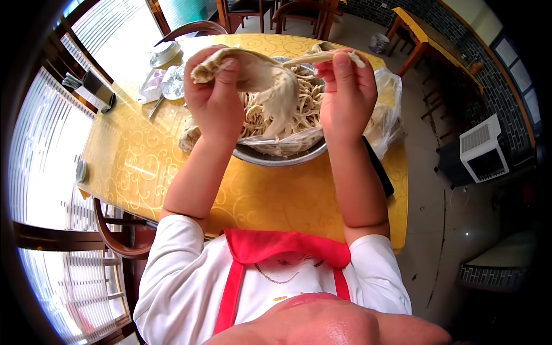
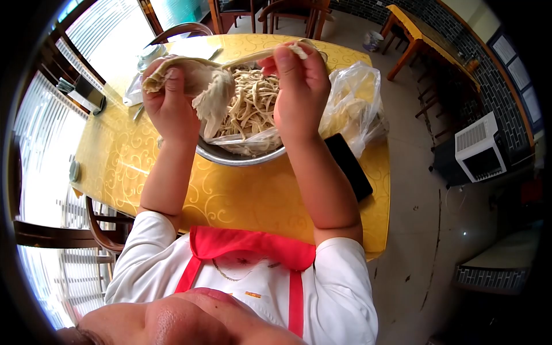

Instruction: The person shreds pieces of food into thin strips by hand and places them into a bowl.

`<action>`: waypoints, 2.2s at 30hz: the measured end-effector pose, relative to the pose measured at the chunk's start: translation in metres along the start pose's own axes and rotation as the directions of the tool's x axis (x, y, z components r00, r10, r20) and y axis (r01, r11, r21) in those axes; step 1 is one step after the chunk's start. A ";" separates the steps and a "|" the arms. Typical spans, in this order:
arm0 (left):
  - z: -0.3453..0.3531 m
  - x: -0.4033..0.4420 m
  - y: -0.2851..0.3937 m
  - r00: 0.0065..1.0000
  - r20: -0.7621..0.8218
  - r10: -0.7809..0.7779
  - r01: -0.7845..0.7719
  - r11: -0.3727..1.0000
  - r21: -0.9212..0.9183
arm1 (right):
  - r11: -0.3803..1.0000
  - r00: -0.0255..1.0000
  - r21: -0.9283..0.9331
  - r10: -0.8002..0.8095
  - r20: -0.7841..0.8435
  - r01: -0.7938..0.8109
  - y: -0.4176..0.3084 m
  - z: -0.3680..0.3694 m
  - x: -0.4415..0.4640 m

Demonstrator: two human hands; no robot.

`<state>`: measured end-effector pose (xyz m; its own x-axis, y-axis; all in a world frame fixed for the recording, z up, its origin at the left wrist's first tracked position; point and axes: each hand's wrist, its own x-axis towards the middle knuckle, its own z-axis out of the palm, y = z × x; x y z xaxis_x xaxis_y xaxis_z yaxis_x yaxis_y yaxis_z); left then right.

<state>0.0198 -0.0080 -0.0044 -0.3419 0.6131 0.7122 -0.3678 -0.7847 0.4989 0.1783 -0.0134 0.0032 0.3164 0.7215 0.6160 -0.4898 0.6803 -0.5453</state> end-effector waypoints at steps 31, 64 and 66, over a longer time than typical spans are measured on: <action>0.009 -0.001 0.015 0.605 0.378 -0.701 0.569 0.713 0.409 | 0.909 0.885 -0.275 0.385 0.263 -0.313 -0.011 -0.009 0.006; -0.019 0.025 -0.003 0.817 0.381 -0.432 -0.174 0.445 0.878 | 0.396 0.982 -0.904 0.033 0.188 0.160 -0.036 -0.050 0.039; -0.015 0.018 -0.014 0.807 0.419 -0.416 -0.234 0.426 0.874 | 0.385 0.958 -0.905 0.138 0.251 0.181 -0.033 -0.038 0.030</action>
<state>0.0057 0.0150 -0.0061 0.2397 0.7829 0.5741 0.6788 -0.5579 0.4774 0.2353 -0.0093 0.0179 0.0319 0.7527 0.6575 0.6037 0.5098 -0.6129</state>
